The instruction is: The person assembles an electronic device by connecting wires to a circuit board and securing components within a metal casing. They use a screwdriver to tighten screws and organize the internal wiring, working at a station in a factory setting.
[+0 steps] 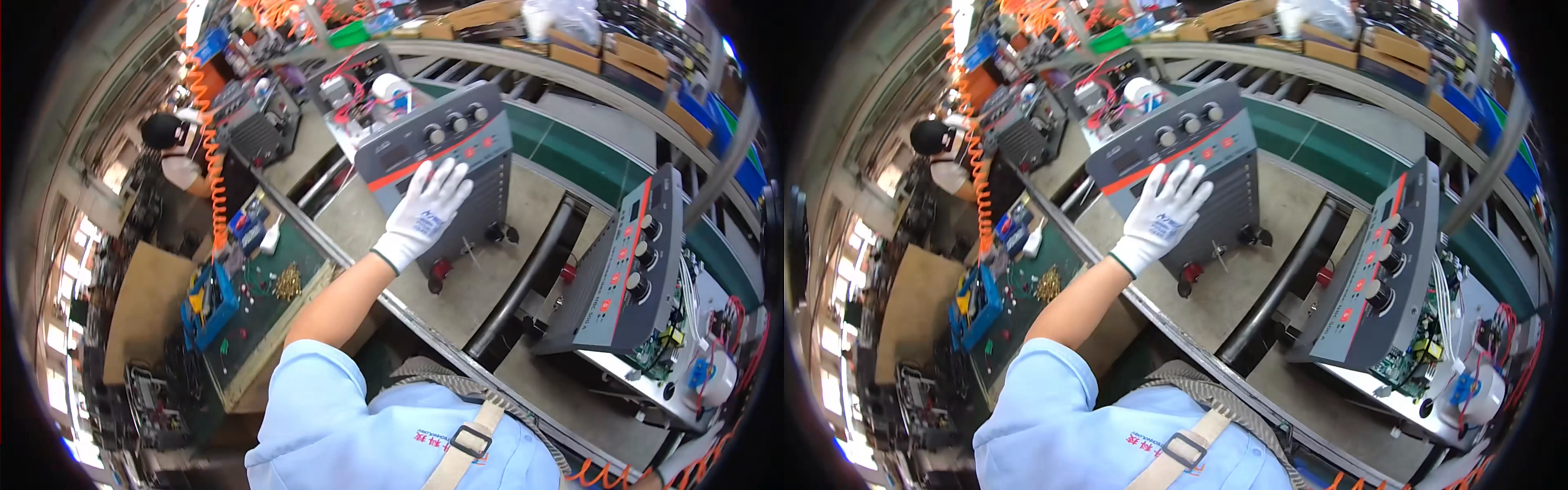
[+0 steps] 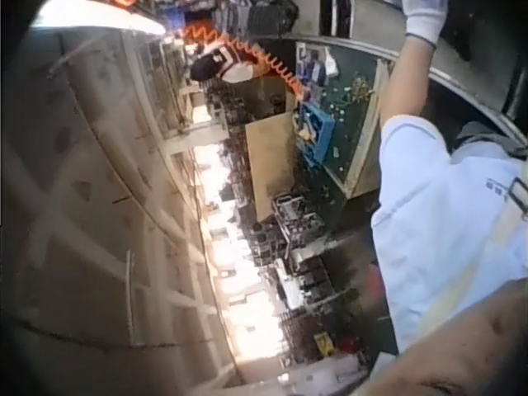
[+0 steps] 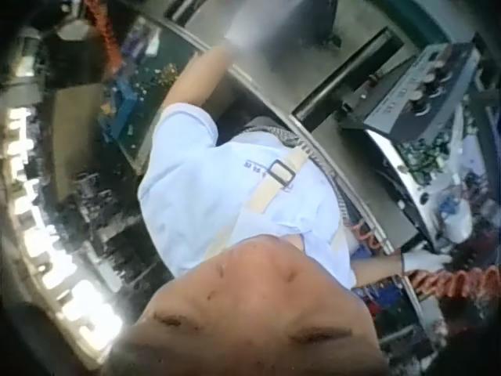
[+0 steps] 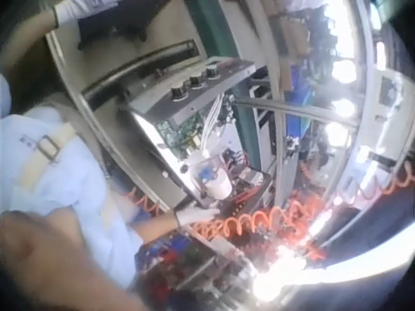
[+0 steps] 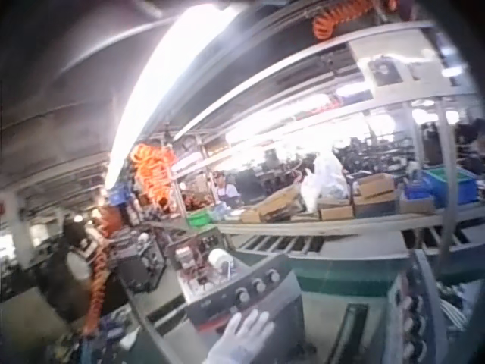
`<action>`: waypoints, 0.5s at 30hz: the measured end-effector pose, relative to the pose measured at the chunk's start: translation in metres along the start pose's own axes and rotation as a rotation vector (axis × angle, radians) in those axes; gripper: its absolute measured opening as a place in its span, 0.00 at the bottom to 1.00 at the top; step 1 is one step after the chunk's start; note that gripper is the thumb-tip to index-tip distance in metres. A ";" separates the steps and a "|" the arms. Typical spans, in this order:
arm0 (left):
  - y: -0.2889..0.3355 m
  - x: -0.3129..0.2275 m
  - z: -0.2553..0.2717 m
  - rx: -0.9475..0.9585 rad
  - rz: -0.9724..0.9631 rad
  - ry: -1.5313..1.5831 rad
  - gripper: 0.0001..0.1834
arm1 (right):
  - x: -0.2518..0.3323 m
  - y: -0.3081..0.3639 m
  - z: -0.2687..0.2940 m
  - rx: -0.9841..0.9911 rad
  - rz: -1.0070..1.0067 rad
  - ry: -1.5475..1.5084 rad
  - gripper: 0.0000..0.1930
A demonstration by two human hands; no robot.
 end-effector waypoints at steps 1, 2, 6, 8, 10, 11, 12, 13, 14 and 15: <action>-0.004 0.002 -0.001 -0.024 -0.002 -0.039 0.32 | -0.019 0.001 0.011 -0.024 0.033 0.291 0.24; -0.010 0.000 0.007 -0.024 -0.009 -0.063 0.32 | -0.039 -0.002 0.018 -0.061 0.055 0.590 0.24; -0.002 0.016 0.013 -0.016 0.006 -0.062 0.31 | -0.007 0.005 -0.007 0.110 0.317 0.943 0.24; 0.004 0.023 0.014 -0.004 0.019 0.013 0.31 | 0.066 0.024 -0.033 0.161 0.452 0.714 0.23; -0.001 0.025 0.013 -0.041 0.010 0.007 0.30 | 0.064 0.034 -0.023 0.135 0.523 0.726 0.22; -0.002 0.029 0.012 -0.056 0.006 -0.002 0.30 | 0.058 0.035 -0.018 0.126 0.557 0.726 0.21; -0.002 0.032 0.014 -0.087 -0.005 0.015 0.28 | 0.050 0.032 -0.015 0.121 0.596 0.723 0.21; -0.003 0.034 0.012 -0.106 -0.008 0.030 0.27 | 0.042 0.027 -0.011 0.112 0.640 0.722 0.20; -0.006 0.035 0.007 -0.118 -0.017 0.041 0.26 | 0.028 0.020 -0.013 0.111 0.677 0.719 0.20; 0.001 0.041 0.001 -0.122 -0.002 0.059 0.26 | 0.038 0.013 -0.021 0.099 0.707 0.813 0.20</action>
Point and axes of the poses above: each hand's wrist, its own y-axis away from the middle knuckle, its own z-axis out of the back of the hand, x = y × z, the point moved 9 cm from there along -y, towards the middle knuckle, and after that the axes turned 15 degrees about x, right-handed, at the moved point
